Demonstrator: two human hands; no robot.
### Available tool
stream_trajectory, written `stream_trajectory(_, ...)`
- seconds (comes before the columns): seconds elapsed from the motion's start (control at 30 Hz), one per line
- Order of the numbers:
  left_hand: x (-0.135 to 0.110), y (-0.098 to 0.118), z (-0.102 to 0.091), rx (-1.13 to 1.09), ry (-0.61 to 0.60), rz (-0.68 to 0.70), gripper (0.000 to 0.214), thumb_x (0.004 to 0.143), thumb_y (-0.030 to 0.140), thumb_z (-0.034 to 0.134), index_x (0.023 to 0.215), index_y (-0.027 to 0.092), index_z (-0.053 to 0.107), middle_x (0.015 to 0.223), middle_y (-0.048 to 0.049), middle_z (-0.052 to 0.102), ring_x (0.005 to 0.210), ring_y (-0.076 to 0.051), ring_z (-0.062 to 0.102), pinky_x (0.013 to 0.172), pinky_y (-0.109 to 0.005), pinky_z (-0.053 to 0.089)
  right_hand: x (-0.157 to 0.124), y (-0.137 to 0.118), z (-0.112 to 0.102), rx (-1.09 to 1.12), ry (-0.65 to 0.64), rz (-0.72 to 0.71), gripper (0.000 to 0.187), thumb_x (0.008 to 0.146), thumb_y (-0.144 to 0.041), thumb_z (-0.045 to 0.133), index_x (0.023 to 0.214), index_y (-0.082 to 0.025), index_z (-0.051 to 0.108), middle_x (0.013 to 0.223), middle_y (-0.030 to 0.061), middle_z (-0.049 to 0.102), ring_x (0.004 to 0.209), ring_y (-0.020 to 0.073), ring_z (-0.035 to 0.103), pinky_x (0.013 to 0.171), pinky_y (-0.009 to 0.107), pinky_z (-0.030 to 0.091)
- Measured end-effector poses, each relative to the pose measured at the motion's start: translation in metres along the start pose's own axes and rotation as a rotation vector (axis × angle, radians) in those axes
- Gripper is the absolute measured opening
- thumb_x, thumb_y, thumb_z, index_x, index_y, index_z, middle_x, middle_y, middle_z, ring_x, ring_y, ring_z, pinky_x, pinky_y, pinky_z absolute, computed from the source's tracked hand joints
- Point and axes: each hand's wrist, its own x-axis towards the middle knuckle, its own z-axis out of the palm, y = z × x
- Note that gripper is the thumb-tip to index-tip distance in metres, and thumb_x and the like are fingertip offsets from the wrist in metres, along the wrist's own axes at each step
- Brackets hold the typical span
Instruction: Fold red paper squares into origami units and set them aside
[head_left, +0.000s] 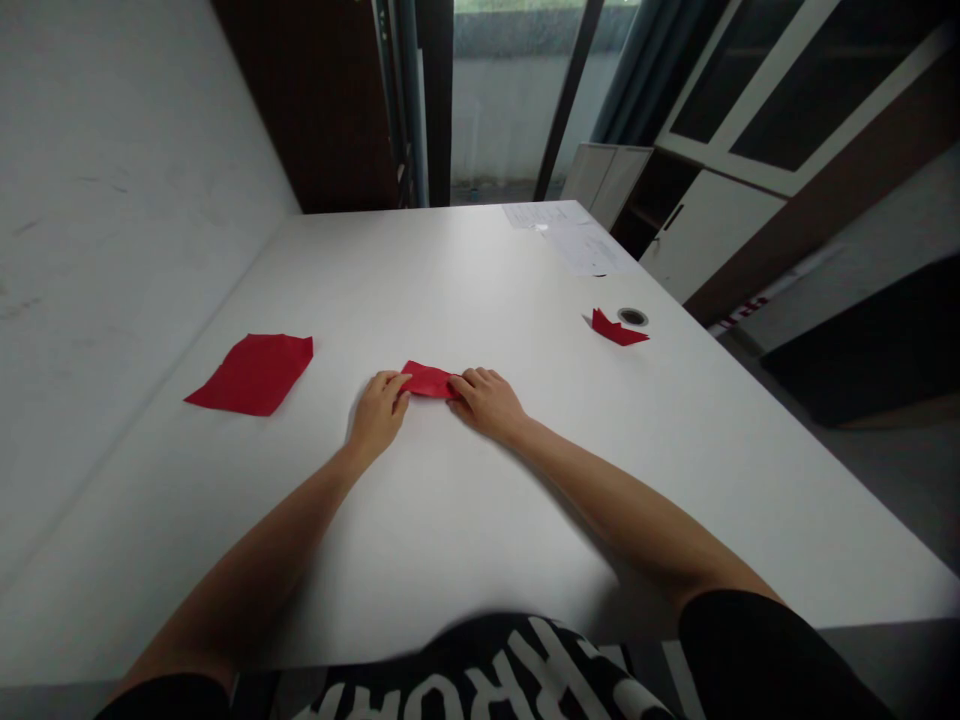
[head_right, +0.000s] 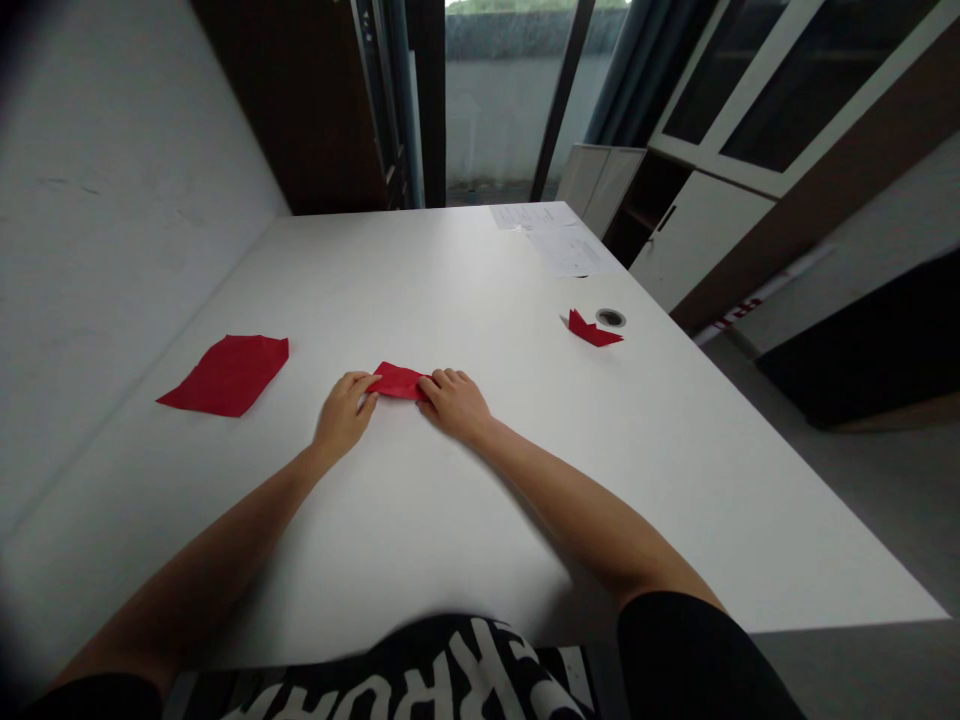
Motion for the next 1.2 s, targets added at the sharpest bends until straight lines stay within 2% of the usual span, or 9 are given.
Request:
stream_trajectory(0.23, -0.002, 0.014, -0.011, -0.04, 0.072, 0.094, 0.019, 0.091, 0.021, 0.058, 0.107, 0.025, 0.068, 0.104, -0.0061, 0.062, 0.101, -0.022, 0.058, 0.094, -0.04, 0.05, -0.001, 0.002, -0.005, -0.049, -0.01, -0.036, 0.03, 0.103, -0.033, 0.045, 0.116, -0.018, 0.067, 0.101, 0.0137, 0.066, 0.094, 0.0256, 0.055, 0.083, 0.037, 0.039)
stream_trajectory(0.33, -0.001, 0.015, -0.016, -0.051, 0.104, 0.086, 0.017, 0.086, 0.019, 0.064, 0.102, 0.024, 0.069, 0.103, -0.0058, 0.065, 0.101, -0.023, 0.059, 0.095, -0.043, 0.05, -0.004, 0.006, -0.004, 0.072, 0.004, -0.103, 0.031, 0.103, -0.029, 0.044, 0.123, -0.02, 0.066, 0.104, 0.0123, 0.068, 0.095, 0.024, 0.056, 0.086, 0.035, 0.041)
stream_trajectory(0.43, 0.0, 0.016, -0.02, -0.11, 0.09, 0.087, 0.018, 0.086, 0.019, 0.064, 0.103, 0.025, 0.068, 0.109, -0.0048, 0.069, 0.107, -0.023, 0.061, 0.099, -0.044, 0.05, -0.006, 0.002, -0.002, 0.252, 0.047, -0.117, 0.028, 0.101, -0.028, 0.047, 0.119, -0.021, 0.067, 0.102, 0.0097, 0.068, 0.094, 0.0214, 0.058, 0.085, 0.032, 0.043)
stream_trajectory(0.53, -0.001, 0.017, -0.02, -0.197, 0.074, 0.093, 0.02, 0.095, 0.023, 0.056, 0.11, 0.025, 0.068, 0.111, -0.0042, 0.072, 0.108, -0.021, 0.065, 0.099, -0.042, 0.052, -0.007, -0.01, -0.004, 0.471, 0.109, 0.006, 0.023, 0.1, -0.029, 0.048, 0.101, -0.02, 0.068, 0.091, 0.0055, 0.065, 0.08, 0.0172, 0.058, 0.074, 0.029, 0.043)
stream_trajectory(0.63, -0.003, 0.019, -0.017, -0.215, 0.06, 0.104, 0.027, 0.099, 0.024, 0.048, 0.118, 0.026, 0.067, 0.117, -0.0044, 0.072, 0.111, -0.02, 0.066, 0.1, -0.04, 0.054, -0.007, -0.021, -0.007, 0.696, 0.112, 0.148, 0.021, 0.098, -0.035, 0.049, 0.089, -0.021, 0.061, 0.075, -0.0008, 0.06, 0.065, 0.0139, 0.052, 0.063, 0.027, 0.039)
stream_trajectory(0.73, -0.005, 0.021, -0.014, -0.154, 0.02, 0.182, 0.041, 0.098, 0.018, 0.044, 0.134, 0.028, 0.06, 0.133, -0.0038, 0.067, 0.124, -0.021, 0.061, 0.109, -0.044, 0.05, -0.008, -0.025, -0.007, 0.856, 0.138, 0.271, 0.015, 0.092, -0.037, 0.055, 0.091, -0.022, 0.056, 0.072, -0.0038, 0.058, 0.064, 0.0137, 0.051, 0.061, 0.026, 0.039)
stream_trajectory(0.87, -0.006, 0.024, -0.011, -0.073, -0.041, 0.263, 0.058, 0.096, 0.01, 0.037, 0.149, 0.03, 0.045, 0.149, -0.0029, 0.055, 0.138, -0.02, 0.05, 0.118, -0.048, 0.042, -0.006, -0.02, 0.003, 1.112, 0.164, 0.389, 0.023, 0.087, -0.039, 0.06, 0.099, -0.023, 0.051, 0.08, -0.0033, 0.062, 0.069, 0.0144, 0.055, 0.061, 0.026, 0.043)
stream_trajectory(1.07, -0.006, 0.029, -0.012, 0.012, -0.15, 0.354, 0.056, 0.097, 0.02, 0.044, 0.153, 0.026, 0.039, 0.158, -0.006, 0.042, 0.147, -0.024, 0.038, 0.124, -0.055, 0.028, -0.003, -0.012, 0.017, 1.385, 0.117, 0.505, 0.031, 0.079, -0.043, 0.069, 0.093, -0.021, 0.052, 0.081, -0.0024, 0.064, 0.07, 0.0146, 0.058, 0.063, 0.027, 0.047)
stream_trajectory(1.2, -0.007, 0.028, -0.01, 0.04, -0.148, 0.397, 0.054, 0.098, 0.021, 0.046, 0.151, 0.023, 0.042, 0.156, -0.0076, 0.045, 0.147, -0.024, 0.039, 0.125, -0.055, 0.027, -0.001, -0.015, 0.017, 1.538, 0.115, 0.548, 0.033, 0.076, -0.042, 0.075, 0.094, -0.02, 0.057, 0.086, -0.0013, 0.066, 0.074, 0.0144, 0.06, 0.07, 0.028, 0.05)
